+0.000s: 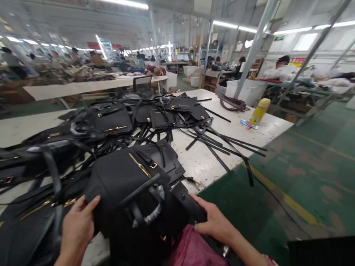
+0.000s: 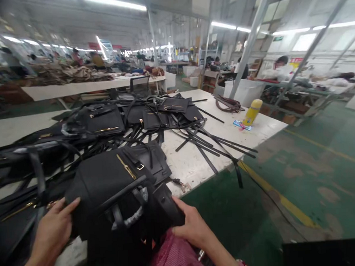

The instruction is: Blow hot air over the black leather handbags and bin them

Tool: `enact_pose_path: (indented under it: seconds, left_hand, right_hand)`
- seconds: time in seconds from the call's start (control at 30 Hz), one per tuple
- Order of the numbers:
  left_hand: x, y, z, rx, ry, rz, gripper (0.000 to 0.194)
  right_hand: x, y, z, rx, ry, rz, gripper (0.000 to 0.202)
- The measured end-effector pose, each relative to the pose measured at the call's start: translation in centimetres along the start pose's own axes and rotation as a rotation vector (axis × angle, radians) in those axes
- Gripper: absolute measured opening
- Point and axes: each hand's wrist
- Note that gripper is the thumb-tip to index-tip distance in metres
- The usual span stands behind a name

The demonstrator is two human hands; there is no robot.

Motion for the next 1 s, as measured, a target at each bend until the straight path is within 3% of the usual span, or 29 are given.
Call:
enact_pose_path:
  seconds: [0.1, 0.23, 0.37, 0.5, 0.63, 0.77, 0.9, 1.0]
  left_hand:
    - [-2.3, 2.2, -2.1, -0.048, 0.017, 0.034, 0.056]
    - [-7.1, 4.4, -4.6, -0.032, 0.100, -0.003, 0.075]
    - [-9.4, 3.8, -6.0, -0.055, 0.146, -0.033, 0.068]
    - [-8.6, 2.7, -6.1, 0.082, 0.160, -0.100, 0.054]
    - [-7.8, 2.2, -6.1, 0.309, 0.091, 0.007, 0.047]
    - [-7.8, 2.3, -6.0, 0.281, 0.070, 0.009, 0.047]
    - [-7.6, 2.8, -6.3, 0.285, 0.065, -0.003, 0.049]
    - [-7.2, 3.1, -6.7, 0.234, 0.057, -0.036, 0.053]
  right_hand:
    - [0.7, -0.1, -0.9, 0.083, -0.041, -0.092, 0.077]
    - [2.5, 0.2, -3.2, 0.089, -0.054, -0.201, 0.074]
    - [6.0, -1.0, -5.1, 0.039, -0.125, -0.438, 0.063]
    - [10.6, -4.1, -4.7, 0.058, -0.224, -0.571, 0.042]
    - [14.0, -7.1, -4.4, 0.085, -0.236, -0.603, 0.032]
    - [14.9, -8.0, -5.9, 0.102, -0.157, -0.550, 0.041]
    - [14.1, -5.5, -7.1, 0.105, -0.058, -0.385, 0.054]
    - [12.8, -2.2, -6.9, 0.063, -0.079, -0.339, 0.048]
Point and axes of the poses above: each hand's wrist, its own x-axis towards the middle knuckle, its own y-axis out of the back of the hand, z = x × y, and after that the axes turned 2 degrees about y, right-handed
